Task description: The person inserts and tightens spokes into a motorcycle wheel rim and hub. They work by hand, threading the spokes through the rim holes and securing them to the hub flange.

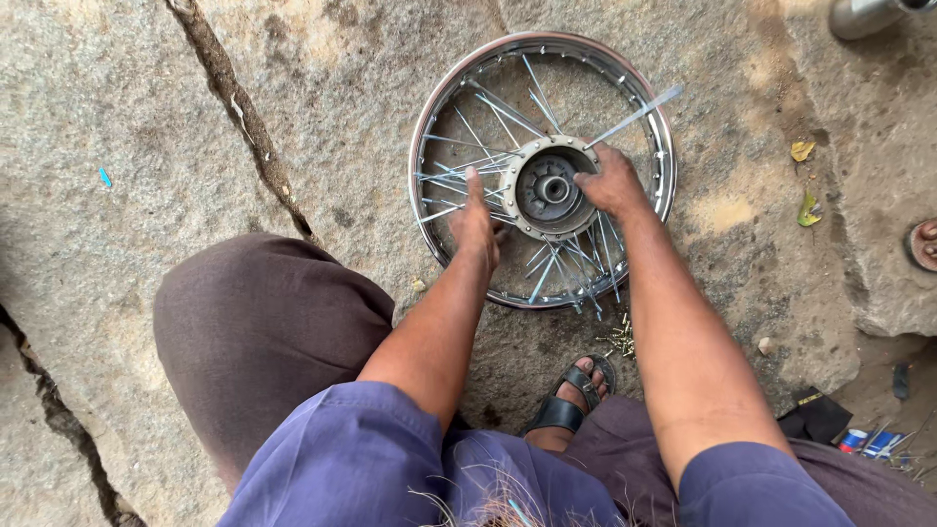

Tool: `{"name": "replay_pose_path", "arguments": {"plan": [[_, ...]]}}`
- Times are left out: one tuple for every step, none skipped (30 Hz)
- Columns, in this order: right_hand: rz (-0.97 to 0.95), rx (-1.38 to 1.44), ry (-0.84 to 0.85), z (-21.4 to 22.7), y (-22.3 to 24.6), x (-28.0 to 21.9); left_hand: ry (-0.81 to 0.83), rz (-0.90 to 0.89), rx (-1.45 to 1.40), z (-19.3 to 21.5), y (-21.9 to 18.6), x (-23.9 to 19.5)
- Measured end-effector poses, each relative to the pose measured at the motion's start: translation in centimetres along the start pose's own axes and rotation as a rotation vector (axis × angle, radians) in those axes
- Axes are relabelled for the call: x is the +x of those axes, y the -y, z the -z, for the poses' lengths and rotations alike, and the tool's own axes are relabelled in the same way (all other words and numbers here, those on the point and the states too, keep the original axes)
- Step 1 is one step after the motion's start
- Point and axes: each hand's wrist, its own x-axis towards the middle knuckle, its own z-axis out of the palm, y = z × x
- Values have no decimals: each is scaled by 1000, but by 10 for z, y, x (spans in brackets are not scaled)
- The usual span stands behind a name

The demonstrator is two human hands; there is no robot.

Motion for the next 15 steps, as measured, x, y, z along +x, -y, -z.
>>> {"name": "replay_pose_path", "arguments": {"plan": [[-17,52,67,-3,-3,0,-18,22,54,3,4,-7],[-30,110,122,-4,-6,2,-31,14,120,2,3,-12],[-41,168,178,-3,-9,5,-44,5,186,1,2,-17],[3,360,237,-1,-15,5,-60,0,252,2,1,-21],[49,553,294,4,-23,6,-47,27,272,3,0,-25],[96,743,353,9,-29,7,-35,57,289,6,-2,-27],[33,887,343,12,-35,8,-24,87,305,9,-4,-28],[-32,1031,334,16,-39,10,0,91,345,12,-4,-30],[-99,1173,323,18,-41,13,24,95,386,14,-5,-32],[-148,1108,296,17,-41,19,49,95,429,15,-7,-34],[-196,1042,269,14,-38,26,62,96,451,14,-9,-37],[-246,978,242,8,-34,32,74,98,477,13,-12,-41],[-215,913,237,1,-29,39,86,100,503,11,-16,-46],[-183,846,229,-5,-23,48,126,76,655,7,-22,-52],[-152,780,220,-10,-19,55,167,53,808,3,-29,-59]]}}
